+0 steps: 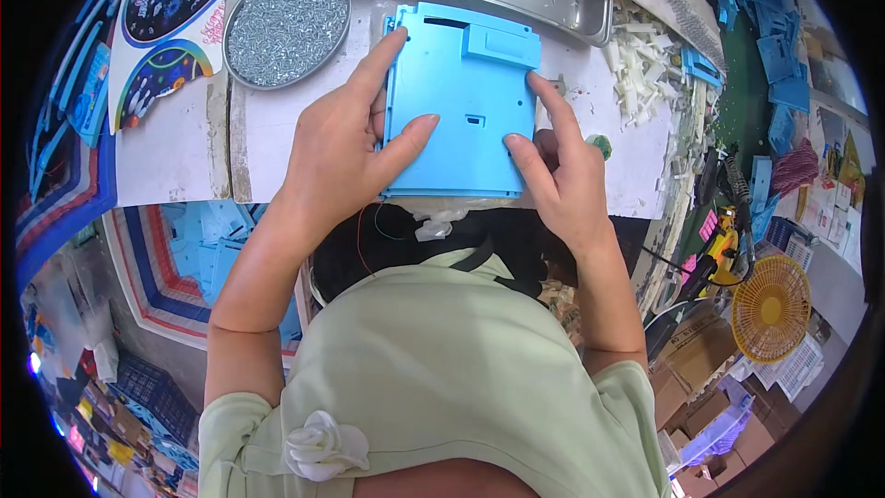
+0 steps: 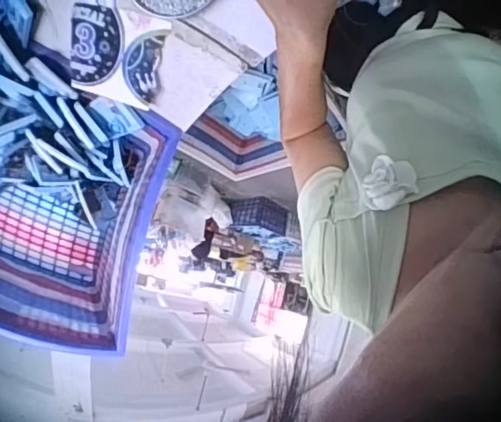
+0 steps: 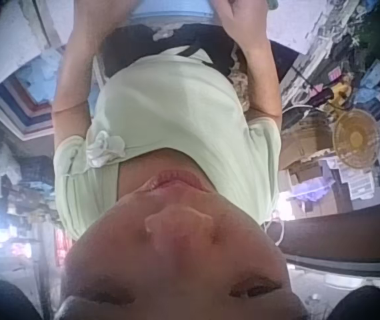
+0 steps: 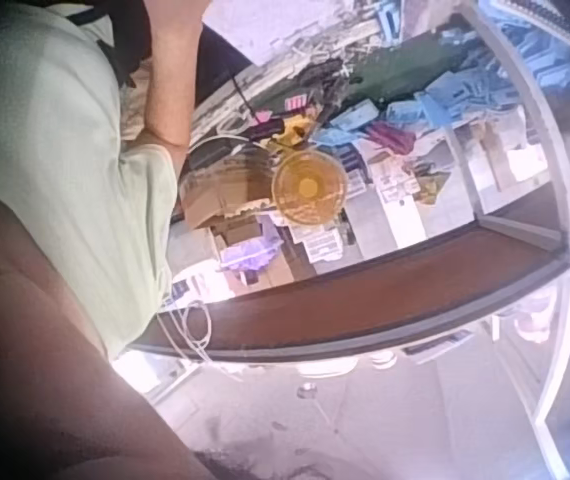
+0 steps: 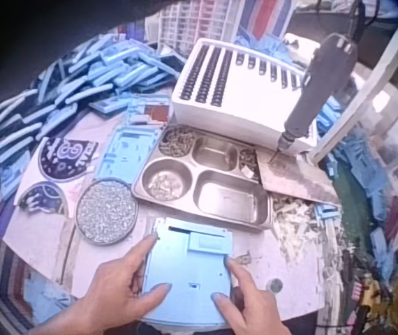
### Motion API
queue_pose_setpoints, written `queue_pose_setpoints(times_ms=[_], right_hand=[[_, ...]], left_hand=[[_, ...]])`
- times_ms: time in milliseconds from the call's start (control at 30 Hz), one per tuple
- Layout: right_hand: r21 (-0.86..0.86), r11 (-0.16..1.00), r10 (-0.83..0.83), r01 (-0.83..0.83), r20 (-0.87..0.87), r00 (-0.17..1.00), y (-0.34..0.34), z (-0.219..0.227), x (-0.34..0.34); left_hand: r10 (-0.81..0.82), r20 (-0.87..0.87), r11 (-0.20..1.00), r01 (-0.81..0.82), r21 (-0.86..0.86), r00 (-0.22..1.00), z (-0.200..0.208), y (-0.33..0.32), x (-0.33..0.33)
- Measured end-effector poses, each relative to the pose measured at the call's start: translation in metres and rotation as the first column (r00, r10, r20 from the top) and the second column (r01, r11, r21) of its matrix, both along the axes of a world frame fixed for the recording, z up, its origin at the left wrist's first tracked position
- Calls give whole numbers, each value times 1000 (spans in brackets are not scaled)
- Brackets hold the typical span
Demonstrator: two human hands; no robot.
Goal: Soldering electronic components and securing a plastic device casing with an electric screwdriver.
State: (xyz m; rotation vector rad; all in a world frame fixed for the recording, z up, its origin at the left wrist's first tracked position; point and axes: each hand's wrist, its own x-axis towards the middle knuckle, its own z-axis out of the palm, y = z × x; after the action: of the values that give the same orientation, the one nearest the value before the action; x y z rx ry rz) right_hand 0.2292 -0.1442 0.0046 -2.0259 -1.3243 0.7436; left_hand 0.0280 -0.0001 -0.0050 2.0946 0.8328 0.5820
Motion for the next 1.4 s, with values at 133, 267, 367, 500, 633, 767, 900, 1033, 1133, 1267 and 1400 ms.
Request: queue_pose_setpoints(times_ms=[133,267,367,500,633,767,900,1033,1133,1267,1400], right_hand=[[67,991,109,-120,145,983,-3,0,1],[37,980,184,-196,211,960,-3,5,2],[75,972,209,-223,159,965,-5,-1,5],[238,913,258,-333,296,920,-8,-20,10],[139,935,259,-327,364,895,-6,-11,1],[-124,953,304,-278,412,859,-2,5,-6],[-295,880,473,-371,493,730,13,32,6],[-443,779,621,-443,456,637,44,67,11],[-440,668,737,-600,502,453,82,87,19],[112,638,553,-762,622,554,187,45,-20],[-116,583,549,-804,786,285,252,-14,-55]], left_hand=[[51,-37,999,-51,3,998,1,-9,-8],[92,38,990,-87,-115,995,-3,-22,-15],[144,120,952,-104,-288,982,-9,-27,-20],[180,164,909,-100,-405,970,-15,-36,-25],[208,146,913,-139,-383,967,-20,-43,-31],[160,81,942,-128,-310,984,-20,-40,-32],[59,9,863,-47,-503,998,-5,-22,-41],[135,-25,980,-137,-148,991,-6,44,-58],[361,-215,772,-161,615,908,-16,100,-65],[280,-224,894,-169,415,933,-27,106,-60],[319,-124,856,-229,464,940,-35,109,-58]])
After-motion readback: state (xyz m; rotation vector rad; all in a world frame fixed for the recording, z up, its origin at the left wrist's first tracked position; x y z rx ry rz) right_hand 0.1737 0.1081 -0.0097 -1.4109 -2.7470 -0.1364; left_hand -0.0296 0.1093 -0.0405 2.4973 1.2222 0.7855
